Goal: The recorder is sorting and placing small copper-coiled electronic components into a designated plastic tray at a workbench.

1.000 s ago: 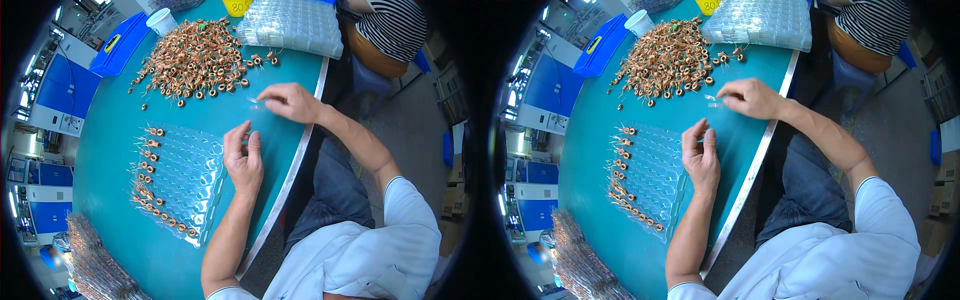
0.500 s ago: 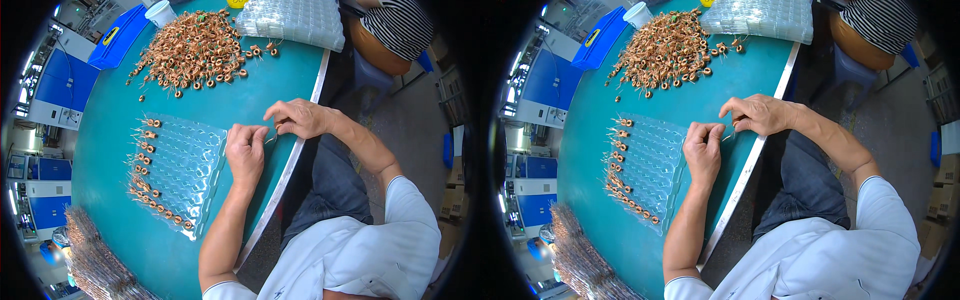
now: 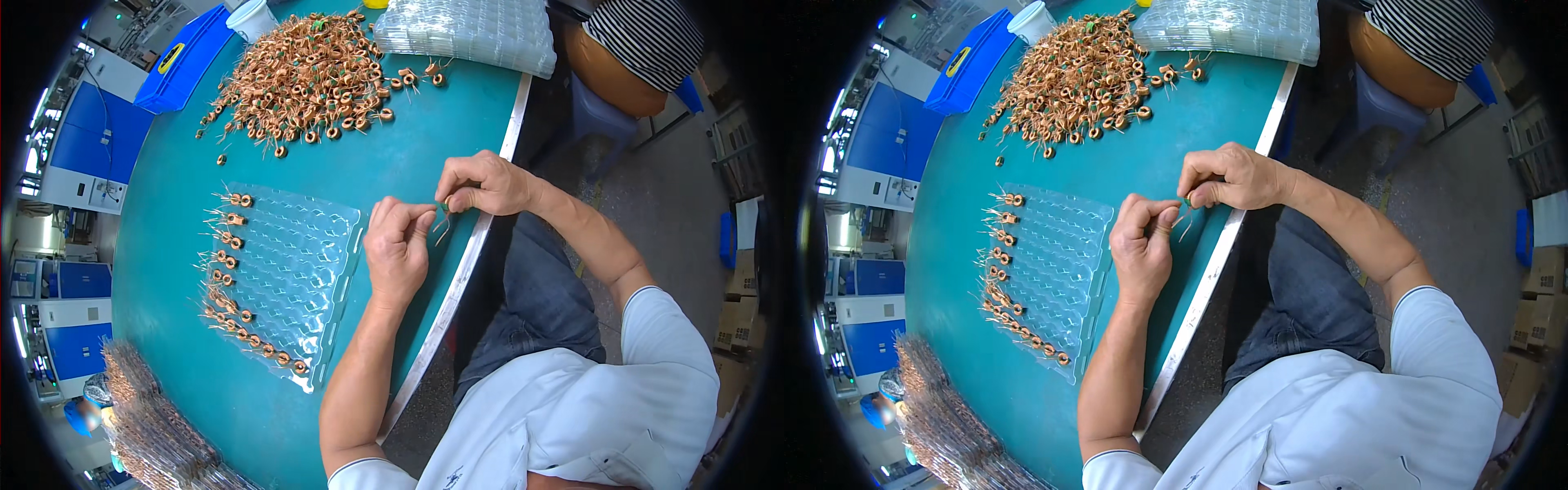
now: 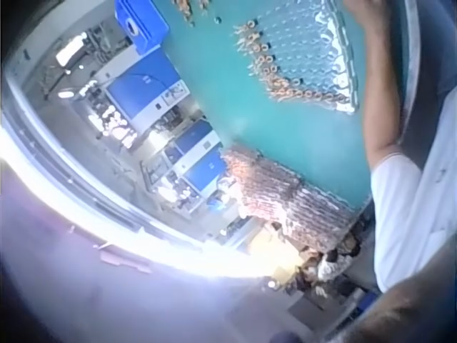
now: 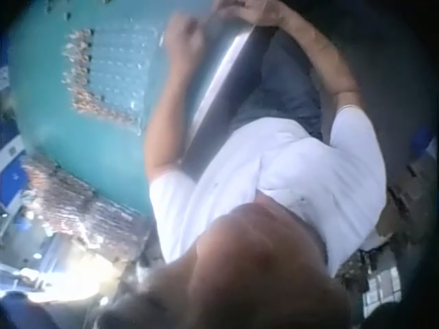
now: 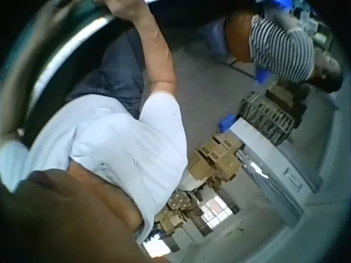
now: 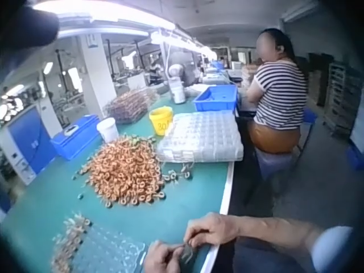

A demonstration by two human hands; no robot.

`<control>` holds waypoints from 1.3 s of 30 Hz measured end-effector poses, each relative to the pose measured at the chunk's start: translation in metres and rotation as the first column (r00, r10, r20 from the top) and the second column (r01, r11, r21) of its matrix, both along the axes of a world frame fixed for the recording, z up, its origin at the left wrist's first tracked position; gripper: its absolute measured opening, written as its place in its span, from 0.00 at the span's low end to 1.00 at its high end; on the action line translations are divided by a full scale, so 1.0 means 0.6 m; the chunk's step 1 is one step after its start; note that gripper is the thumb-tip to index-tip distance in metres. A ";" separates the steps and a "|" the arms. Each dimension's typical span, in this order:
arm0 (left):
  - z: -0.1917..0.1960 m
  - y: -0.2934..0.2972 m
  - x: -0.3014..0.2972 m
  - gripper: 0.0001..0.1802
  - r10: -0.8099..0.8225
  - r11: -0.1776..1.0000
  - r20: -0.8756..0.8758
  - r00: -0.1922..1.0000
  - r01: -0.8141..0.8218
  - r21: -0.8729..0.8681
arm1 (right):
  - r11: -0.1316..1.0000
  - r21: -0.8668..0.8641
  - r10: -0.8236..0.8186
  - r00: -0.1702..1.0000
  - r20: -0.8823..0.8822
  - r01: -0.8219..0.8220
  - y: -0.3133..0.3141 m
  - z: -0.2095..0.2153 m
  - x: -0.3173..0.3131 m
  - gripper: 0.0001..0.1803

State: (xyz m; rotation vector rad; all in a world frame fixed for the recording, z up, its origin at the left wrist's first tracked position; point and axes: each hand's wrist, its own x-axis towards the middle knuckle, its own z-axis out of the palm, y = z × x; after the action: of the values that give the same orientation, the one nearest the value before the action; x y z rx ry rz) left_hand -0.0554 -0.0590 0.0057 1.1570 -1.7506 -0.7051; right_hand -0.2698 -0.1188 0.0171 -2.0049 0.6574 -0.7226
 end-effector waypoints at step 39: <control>-0.002 -0.008 -0.032 0.11 0.123 0.983 -0.070 0.990 -0.132 -0.129 | 0.953 0.200 -0.253 0.962 0.101 0.229 -0.001 -0.005 -0.008 0.08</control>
State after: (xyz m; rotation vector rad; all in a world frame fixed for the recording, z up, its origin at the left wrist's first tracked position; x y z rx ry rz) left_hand -0.0746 -0.0636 0.0045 1.1327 -1.6310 -0.5326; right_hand -0.2746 -0.1191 0.0142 -1.7105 0.8726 -0.8898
